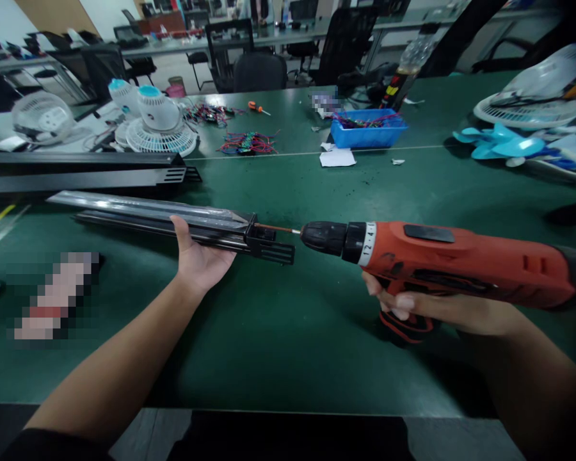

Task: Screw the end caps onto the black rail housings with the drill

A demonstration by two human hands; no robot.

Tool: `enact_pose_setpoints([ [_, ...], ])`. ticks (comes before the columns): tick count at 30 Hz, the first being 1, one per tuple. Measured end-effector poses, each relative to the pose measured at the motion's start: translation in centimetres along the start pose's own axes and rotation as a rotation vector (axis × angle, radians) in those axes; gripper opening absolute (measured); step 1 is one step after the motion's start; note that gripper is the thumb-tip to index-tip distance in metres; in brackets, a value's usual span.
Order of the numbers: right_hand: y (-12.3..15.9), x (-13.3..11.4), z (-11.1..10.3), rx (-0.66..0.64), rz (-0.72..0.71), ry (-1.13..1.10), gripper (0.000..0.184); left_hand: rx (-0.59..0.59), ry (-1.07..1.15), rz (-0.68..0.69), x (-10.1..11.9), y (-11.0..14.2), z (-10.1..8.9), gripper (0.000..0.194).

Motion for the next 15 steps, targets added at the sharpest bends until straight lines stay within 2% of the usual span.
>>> enact_pose_setpoints([
  [15,0.28,-0.19,0.26,0.019,0.001,-0.032,0.022,-0.006,0.039,-0.012,0.07,0.14,0.07,0.066],
])
Point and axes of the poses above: each hand's wrist, its own y-axis away from the middle knuckle, its own z-axis out of the palm, x = y × z, the point moved 1 cm from there along -y, towards the middle knuckle, and after that the axes turned 7 degrees about -x, right-handed, at the moved point
